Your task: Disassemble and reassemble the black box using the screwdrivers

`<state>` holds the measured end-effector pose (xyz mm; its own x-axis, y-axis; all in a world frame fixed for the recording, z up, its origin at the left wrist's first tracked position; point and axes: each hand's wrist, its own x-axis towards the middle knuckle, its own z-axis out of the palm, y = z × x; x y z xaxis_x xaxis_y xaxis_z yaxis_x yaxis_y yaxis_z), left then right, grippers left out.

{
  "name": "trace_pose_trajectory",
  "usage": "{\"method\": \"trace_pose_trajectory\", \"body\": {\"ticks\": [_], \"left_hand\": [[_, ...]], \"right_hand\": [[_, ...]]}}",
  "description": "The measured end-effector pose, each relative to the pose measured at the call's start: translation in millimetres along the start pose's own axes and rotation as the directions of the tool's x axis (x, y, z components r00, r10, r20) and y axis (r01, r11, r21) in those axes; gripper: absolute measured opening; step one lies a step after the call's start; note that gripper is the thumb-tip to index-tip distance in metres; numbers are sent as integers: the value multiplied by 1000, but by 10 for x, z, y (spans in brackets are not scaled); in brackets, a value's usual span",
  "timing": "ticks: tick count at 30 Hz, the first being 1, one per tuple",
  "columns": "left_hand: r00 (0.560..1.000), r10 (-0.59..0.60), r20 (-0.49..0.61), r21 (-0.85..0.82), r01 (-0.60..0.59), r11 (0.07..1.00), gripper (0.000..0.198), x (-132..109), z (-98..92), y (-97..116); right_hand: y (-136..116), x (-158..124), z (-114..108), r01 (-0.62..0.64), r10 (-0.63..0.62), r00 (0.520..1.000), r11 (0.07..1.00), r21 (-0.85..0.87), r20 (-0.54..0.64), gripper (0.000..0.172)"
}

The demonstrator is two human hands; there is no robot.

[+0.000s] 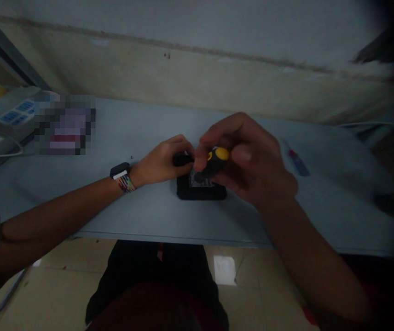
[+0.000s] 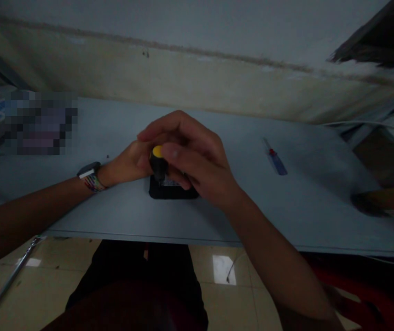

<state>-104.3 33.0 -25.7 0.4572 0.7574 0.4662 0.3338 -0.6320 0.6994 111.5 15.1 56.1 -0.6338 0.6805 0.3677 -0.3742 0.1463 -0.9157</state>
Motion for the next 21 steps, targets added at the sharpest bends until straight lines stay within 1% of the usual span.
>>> {"method": "trace_pose_trajectory", "body": {"ticks": [1, 3, 7, 10, 12, 14, 17, 21], "left_hand": [[1000, 1, -6, -6, -1, 1000, 14, 2, 0, 3], [1000, 15, -25, -11, -16, 1000, 14, 4, 0, 4], [999, 15, -36, -29, -16, 999, 19, 5, -13, 14], [1000, -3, -14, -50, 2, 999, 20, 7, -37, 33], [1000, 1, 9, -35, -1, 999, 19, 11, -50, 32], [999, 26, 23, 0, -26, 1000, 19, 16, -49, 16], [998, 65, -1, 11, -65, 998, 18, 21, -25, -13], [999, 33, -30, -11, -33, 999, 16, 15, 7, -23]], "right_hand": [[2, 5, -1, -1, 0, 1000, 1000, 31, 19, 19], [18, 13, -3, 8, -10, 1000, 998, 58, 22, 22], [69, 7, -12, 22, -22, 999, 1000, 16, -46, 19], [80, -12, -21, 56, -56, 998, 998, 17, -12, 16], [77, -24, -22, 46, -46, 999, 999, 10, 13, 12], [81, -29, -16, 36, -36, 999, 999, 8, 12, 11], [112, -22, 2, 44, -44, 999, 999, 20, -16, 14], [144, 9, 23, 70, -69, 997, 997, 27, -37, 19]]}}
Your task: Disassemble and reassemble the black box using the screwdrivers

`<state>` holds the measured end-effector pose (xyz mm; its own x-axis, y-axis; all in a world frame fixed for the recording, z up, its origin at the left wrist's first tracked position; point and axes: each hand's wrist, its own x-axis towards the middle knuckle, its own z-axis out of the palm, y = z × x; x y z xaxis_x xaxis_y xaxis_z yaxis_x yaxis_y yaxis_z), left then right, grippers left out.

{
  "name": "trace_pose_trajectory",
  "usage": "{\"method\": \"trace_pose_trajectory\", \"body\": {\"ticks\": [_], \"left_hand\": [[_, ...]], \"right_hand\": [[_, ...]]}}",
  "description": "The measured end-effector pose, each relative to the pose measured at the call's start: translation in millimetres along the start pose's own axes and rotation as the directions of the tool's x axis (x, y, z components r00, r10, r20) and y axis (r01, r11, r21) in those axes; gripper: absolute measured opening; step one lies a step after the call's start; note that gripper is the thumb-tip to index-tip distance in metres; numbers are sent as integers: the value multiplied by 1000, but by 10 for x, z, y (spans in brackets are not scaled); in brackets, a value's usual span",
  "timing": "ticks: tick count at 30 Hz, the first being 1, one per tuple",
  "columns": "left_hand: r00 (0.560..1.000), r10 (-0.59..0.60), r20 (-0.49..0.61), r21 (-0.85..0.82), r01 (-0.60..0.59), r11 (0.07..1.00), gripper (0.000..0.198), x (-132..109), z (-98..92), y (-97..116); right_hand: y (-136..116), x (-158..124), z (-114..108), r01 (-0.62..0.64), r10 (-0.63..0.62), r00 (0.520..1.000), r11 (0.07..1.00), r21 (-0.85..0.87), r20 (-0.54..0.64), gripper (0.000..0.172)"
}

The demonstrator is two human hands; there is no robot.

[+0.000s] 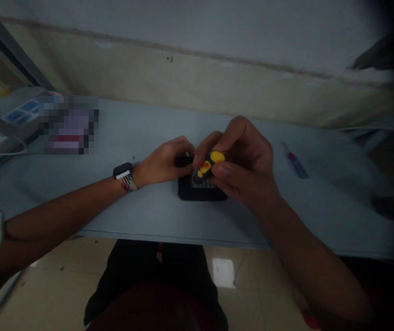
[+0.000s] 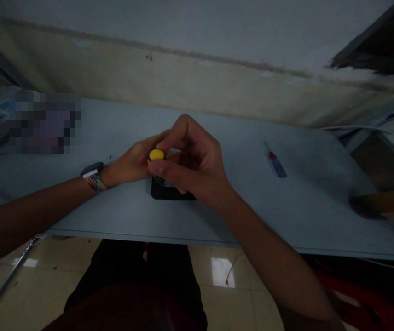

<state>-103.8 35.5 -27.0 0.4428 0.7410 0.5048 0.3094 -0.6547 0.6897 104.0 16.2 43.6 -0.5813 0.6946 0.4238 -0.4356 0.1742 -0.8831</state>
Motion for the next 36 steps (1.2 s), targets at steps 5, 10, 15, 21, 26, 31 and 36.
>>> {"method": "trace_pose_trajectory", "body": {"ticks": [5, 10, 15, 21, 26, 31, 36], "left_hand": [[1000, 14, -11, -4, -14, 1000, 16, -9, 5, -17], [1000, -14, 11, -29, 14, 999, 18, -10, 3, -12], [998, -54, 42, -11, 54, 998, 20, -17, -2, 16], [1000, 19, -6, 28, -18, 999, 18, -18, 3, -20], [1000, 18, 0, 42, -18, 999, 19, -15, 4, -27], [1000, -22, 0, 31, 22, 999, 20, -21, 6, -5], [999, -45, -7, -18, 45, 999, 18, -22, 7, 18]], "right_hand": [[-64, 20, 4, -79, 75, 994, 995, -53, -79, 17], [-101, 13, -8, -96, 95, 994, 995, -23, -60, 15], [-79, 23, -1, -44, 43, 997, 999, -8, -63, 9], [-102, 43, 11, -29, 29, 997, 1000, -5, -67, 15], [-172, 66, -1, -116, 116, 993, 992, 57, -2, 21], [-158, 58, -30, -51, 52, 999, 998, 33, -7, 16], [-147, 21, -23, -69, 69, 997, 998, -7, -43, 4]]}}
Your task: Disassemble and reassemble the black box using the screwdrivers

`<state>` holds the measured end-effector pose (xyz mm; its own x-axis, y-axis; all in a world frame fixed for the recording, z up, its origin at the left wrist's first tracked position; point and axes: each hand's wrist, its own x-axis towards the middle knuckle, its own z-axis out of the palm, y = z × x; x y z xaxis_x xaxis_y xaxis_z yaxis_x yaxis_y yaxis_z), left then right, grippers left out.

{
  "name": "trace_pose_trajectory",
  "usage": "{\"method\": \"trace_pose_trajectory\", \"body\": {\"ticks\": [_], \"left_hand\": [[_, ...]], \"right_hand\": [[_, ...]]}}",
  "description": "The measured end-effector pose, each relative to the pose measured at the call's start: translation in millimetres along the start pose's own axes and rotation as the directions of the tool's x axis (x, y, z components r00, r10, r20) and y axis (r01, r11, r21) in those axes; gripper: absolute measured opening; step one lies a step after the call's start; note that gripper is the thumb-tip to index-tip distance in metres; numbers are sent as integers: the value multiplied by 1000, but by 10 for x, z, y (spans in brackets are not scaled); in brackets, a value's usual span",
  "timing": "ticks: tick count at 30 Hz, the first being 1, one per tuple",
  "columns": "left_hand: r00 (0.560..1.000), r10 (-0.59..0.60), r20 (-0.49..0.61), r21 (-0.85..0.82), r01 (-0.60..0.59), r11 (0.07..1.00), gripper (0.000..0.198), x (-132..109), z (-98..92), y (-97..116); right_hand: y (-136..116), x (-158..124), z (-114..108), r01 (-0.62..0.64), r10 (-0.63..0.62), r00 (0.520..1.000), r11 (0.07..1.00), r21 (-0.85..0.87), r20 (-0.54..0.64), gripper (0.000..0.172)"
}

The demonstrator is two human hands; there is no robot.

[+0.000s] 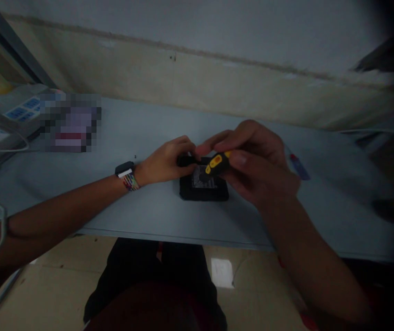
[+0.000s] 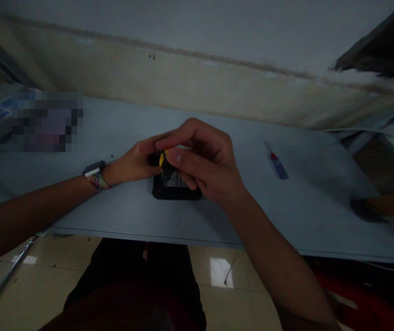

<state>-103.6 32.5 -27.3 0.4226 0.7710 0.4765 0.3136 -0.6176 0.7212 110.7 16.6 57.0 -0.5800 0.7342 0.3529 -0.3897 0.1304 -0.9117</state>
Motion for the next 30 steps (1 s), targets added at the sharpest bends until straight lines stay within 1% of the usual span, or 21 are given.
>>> {"method": "trace_pose_trajectory", "body": {"ticks": [2, 7, 10, 11, 13, 16, 20, 22, 24, 27, 30], "left_hand": [[1000, 5, 2, 10, -5, 1000, 18, 4, 0, -6], [998, 66, -5, 36, -66, 997, 17, 12, 8, -57], [999, 52, 8, 8, -52, 999, 18, 11, 4, -57], [999, 46, 16, 1, -46, 999, 19, 10, 0, -50], [999, 32, 20, 7, -32, 999, 20, 9, -7, -32], [1000, 18, 17, 18, -19, 1000, 21, 7, -10, -7], [1000, -6, 15, -15, 6, 1000, 19, 3, 0, 8], [1000, -20, 16, -13, 20, 1000, 19, 4, 2, 3], [1000, -11, 20, 11, 11, 1000, 19, 9, 2, -10], [999, 42, 11, 55, -42, 998, 15, 17, 4, -27], [999, 45, -6, 60, -45, 997, 17, 25, 13, -23]], "right_hand": [[10, -2, 6, 18, -19, 1000, 1000, 24, 20, 6], [60, 16, 18, 45, -48, 998, 998, 48, 50, 13], [36, 21, 37, -7, 3, 998, 998, 66, 55, 15], [18, 21, 43, -43, 40, 998, 997, 56, 50, 16], [-14, 22, 48, -69, 68, 997, 997, 39, 37, 16], [-12, 28, 36, -51, 51, 998, 998, 23, 24, 16], [60, 36, 2, 56, -62, 993, 997, 57, 101, 15], [83, 34, -9, 71, -79, 990, 995, 70, 120, 15], [89, 28, -15, 58, -67, 990, 996, 72, 124, 17], [78, 22, -11, 49, -60, 989, 995, 87, 134, 18], [44, 23, 5, -3, -6, 992, 997, 75, 127, 19]]}}
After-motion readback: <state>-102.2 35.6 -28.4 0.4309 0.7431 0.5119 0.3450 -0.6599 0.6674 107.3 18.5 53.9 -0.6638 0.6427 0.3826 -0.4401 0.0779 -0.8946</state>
